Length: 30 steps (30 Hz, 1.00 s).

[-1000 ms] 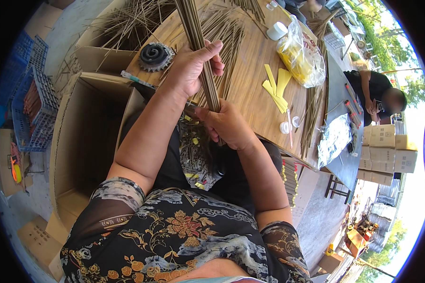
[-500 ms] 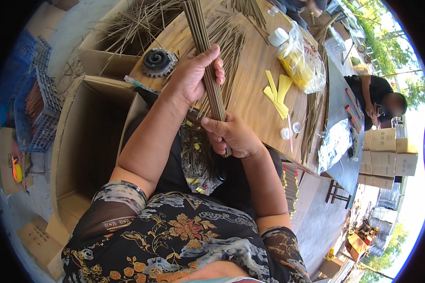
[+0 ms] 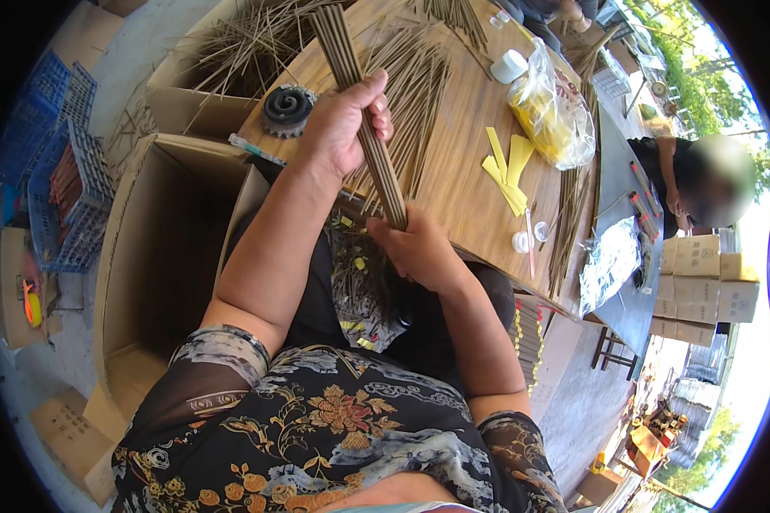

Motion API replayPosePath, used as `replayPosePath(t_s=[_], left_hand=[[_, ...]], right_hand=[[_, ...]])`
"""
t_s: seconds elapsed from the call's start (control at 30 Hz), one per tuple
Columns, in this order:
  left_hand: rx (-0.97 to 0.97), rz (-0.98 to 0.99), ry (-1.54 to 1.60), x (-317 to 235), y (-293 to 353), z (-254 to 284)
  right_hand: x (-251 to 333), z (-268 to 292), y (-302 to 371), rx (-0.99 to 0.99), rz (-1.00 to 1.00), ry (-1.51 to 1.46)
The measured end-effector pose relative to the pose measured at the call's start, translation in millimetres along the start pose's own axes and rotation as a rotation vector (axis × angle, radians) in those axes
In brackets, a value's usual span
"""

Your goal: The person gathers thin wooden sticks into bundles, wraps the ends with yellow tape, and applies glue with a small stick to secure the tape. The person repeats this process for multiple bundles and places the finished bundles on the table.

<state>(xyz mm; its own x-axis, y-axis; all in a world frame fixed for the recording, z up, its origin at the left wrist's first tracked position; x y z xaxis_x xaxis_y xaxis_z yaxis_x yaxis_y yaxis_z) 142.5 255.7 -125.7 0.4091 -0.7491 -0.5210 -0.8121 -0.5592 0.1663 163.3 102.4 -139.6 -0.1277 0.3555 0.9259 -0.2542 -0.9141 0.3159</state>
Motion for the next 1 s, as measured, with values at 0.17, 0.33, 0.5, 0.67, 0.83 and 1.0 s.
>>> replayPosePath(t_s=[0.17, 0.33, 0.5, 0.67, 0.83, 1.0], left_hand=[[-0.11, -0.075, -0.02, -16, 0, 11], [0.011, -0.075, 0.04, -19, 5, -2], [0.048, -0.242, -0.155, -14, 31, -55], [0.296, -0.412, -0.461, 17, 59, -146], [0.392, -0.529, -0.674, 39, 54, -197], [0.216, -0.366, -0.843, 87, 12, -158]], right_hand=[[-16, 6, -1, -0.131, 0.202, 0.406], [-12, -1, 11, 0.13, -0.129, 0.041], [-12, 26, 13, -0.051, 0.187, 0.267], [45, 66, 28, -0.441, 0.558, 0.141], [59, 107, 38, -0.613, 0.774, 0.047], [-6, 120, -2, -0.644, 0.788, -0.064]])
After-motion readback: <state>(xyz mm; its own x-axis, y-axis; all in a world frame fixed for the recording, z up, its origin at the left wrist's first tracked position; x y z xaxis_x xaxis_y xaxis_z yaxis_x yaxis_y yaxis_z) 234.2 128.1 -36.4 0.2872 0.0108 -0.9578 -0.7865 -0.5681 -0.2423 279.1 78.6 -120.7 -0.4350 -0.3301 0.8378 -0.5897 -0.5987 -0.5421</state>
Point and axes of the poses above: each hand's wrist, its own y-axis away from the middle knuckle, its own z-axis out of the back of the hand, x = y × z, the point moved 6 cm from there along -y, towards the middle knuckle, and after that the axes turned 8 degrees about z, right-handed, at the moved point
